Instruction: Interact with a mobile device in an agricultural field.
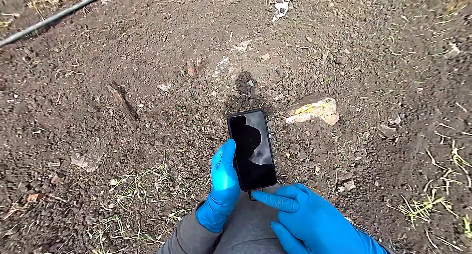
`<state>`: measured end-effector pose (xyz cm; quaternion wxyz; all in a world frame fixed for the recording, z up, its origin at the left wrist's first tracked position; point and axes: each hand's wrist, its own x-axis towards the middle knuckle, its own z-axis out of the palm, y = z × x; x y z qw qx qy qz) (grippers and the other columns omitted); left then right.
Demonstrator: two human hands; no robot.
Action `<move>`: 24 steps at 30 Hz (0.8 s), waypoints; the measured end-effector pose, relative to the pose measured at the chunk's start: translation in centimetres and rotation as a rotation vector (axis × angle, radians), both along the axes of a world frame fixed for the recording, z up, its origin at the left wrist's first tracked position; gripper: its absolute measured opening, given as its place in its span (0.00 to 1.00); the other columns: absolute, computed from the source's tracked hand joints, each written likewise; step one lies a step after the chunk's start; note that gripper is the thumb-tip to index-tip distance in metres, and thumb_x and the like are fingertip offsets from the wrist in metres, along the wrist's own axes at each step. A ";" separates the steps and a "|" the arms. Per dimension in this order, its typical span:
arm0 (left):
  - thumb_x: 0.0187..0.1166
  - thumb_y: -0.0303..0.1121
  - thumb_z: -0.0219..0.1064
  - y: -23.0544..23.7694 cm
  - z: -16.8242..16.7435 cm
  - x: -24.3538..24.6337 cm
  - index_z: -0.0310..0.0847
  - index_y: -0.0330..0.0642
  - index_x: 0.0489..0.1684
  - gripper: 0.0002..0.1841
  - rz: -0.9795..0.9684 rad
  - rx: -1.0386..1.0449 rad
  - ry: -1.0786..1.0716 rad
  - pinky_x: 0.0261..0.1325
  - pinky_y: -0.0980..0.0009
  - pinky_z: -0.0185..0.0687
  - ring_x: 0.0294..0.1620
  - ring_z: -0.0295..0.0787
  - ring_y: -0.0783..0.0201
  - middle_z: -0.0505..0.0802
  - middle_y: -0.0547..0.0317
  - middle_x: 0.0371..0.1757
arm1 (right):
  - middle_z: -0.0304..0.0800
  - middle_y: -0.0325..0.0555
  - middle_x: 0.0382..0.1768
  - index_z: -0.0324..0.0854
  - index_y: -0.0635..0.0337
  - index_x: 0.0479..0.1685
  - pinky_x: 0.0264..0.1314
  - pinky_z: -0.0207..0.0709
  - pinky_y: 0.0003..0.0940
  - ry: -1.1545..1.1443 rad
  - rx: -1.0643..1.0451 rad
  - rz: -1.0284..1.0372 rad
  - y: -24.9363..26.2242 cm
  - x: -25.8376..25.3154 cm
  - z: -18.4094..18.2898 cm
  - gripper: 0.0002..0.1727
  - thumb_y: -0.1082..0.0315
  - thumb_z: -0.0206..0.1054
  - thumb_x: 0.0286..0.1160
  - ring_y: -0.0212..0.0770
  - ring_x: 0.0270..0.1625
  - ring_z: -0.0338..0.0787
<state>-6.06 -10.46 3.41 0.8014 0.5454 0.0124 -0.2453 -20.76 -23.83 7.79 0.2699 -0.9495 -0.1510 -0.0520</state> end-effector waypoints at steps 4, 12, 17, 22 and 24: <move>0.96 0.42 0.44 0.0 0.0 -0.1 0.90 0.42 0.52 0.24 0.011 0.008 -0.003 0.55 0.60 0.92 0.49 0.94 0.62 0.96 0.53 0.47 | 0.89 0.35 0.70 0.74 0.50 0.16 0.58 0.72 0.39 0.003 0.039 -0.035 -0.3 0.0 0.0 0.23 0.56 0.52 0.85 0.41 0.61 0.87; 0.96 0.41 0.43 0.0 -0.2 -0.2 0.89 0.41 0.50 0.24 -0.008 0.002 -0.063 0.53 0.59 0.93 0.47 0.95 0.62 0.96 0.52 0.44 | 0.90 0.34 0.69 0.74 0.51 0.17 0.62 0.75 0.36 -0.098 0.069 -0.187 -1.4 0.2 -0.3 0.23 0.59 0.50 0.86 0.38 0.64 0.87; 0.95 0.42 0.44 0.1 -0.3 -0.5 0.90 0.42 0.46 0.24 -0.028 -0.021 -0.091 0.50 0.60 0.93 0.44 0.95 0.62 0.95 0.53 0.41 | 0.90 0.33 0.68 0.74 0.51 0.15 0.60 0.75 0.35 -0.122 0.070 -0.202 -2.2 0.8 0.4 0.23 0.60 0.50 0.86 0.35 0.63 0.87; 0.96 0.42 0.44 0.3 0.1 -0.4 0.90 0.42 0.48 0.24 0.003 -0.036 -0.051 0.51 0.60 0.93 0.45 0.95 0.62 0.96 0.52 0.42 | 0.93 0.34 0.65 0.73 0.50 0.16 0.57 0.73 0.36 -0.130 0.046 -0.132 -1.8 0.1 0.1 0.22 0.60 0.50 0.85 0.39 0.59 0.88; 0.96 0.42 0.43 0.4 0.3 -0.3 0.89 0.42 0.53 0.24 0.021 -0.046 -0.024 0.55 0.60 0.93 0.49 0.95 0.62 0.96 0.52 0.46 | 0.94 0.35 0.62 0.72 0.49 0.17 0.56 0.72 0.36 -0.137 0.028 -0.122 -1.5 -0.4 -0.4 0.21 0.60 0.50 0.83 0.39 0.57 0.88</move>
